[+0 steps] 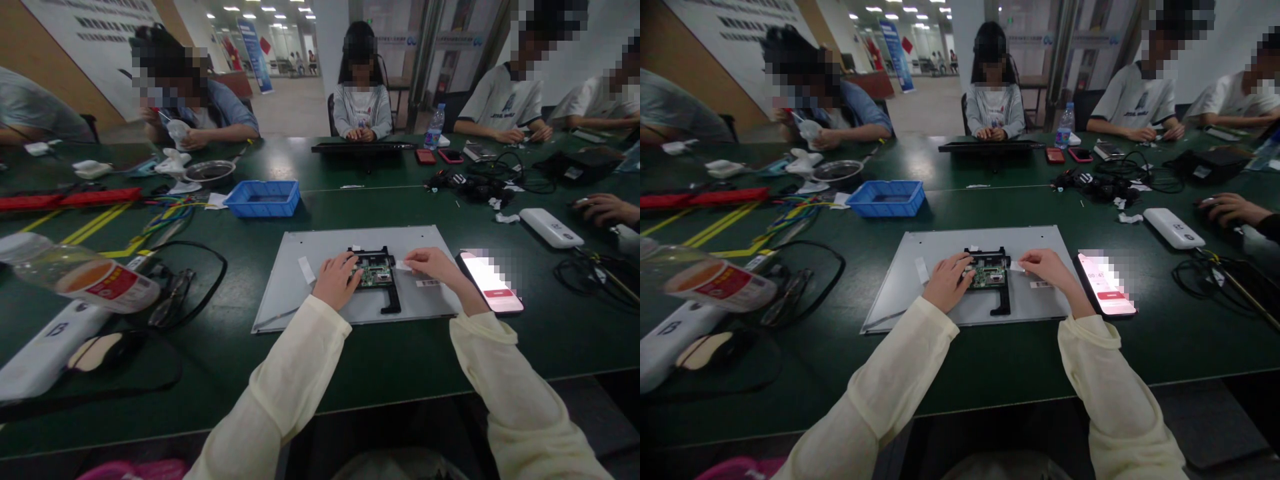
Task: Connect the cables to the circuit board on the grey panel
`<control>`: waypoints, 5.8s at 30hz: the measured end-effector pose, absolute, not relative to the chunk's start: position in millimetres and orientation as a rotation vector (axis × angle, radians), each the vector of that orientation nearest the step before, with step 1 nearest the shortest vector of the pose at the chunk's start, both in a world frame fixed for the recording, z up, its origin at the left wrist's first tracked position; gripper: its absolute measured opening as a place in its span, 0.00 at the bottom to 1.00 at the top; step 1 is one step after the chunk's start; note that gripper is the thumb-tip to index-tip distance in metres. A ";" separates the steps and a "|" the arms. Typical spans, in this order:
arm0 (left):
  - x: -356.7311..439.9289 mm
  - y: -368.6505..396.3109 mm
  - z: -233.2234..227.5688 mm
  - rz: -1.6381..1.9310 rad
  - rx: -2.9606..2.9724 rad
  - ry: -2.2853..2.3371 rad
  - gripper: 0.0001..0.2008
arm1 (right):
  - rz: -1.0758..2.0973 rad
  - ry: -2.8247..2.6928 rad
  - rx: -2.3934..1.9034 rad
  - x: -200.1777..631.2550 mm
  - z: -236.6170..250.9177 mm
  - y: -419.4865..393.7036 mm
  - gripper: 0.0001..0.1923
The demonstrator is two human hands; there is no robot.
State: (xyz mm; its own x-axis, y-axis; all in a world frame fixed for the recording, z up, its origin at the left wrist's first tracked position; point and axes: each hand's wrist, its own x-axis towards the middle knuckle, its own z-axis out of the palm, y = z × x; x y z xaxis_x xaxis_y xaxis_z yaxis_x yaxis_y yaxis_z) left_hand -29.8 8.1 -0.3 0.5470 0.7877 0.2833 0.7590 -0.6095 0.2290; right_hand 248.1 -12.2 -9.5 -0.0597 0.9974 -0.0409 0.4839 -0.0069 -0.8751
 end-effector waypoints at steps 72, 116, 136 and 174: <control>-139.1 65.1 -16.7 0.817 2.447 1.634 0.15 | 0.295 -2.247 -1.399 156.5 8.8 43.7 0.16; -40.1 32.8 18.9 0.831 2.545 1.129 0.23 | 0.244 -1.718 -1.510 238.7 -40.4 19.0 0.11; -21.9 35.0 -17.8 0.624 2.453 1.358 0.20 | 0.112 -1.766 -1.553 233.7 -37.5 17.2 0.13; -22.1 30.0 -16.5 0.663 2.523 1.483 0.20 | 0.231 -2.030 -1.545 152.7 1.9 52.5 0.12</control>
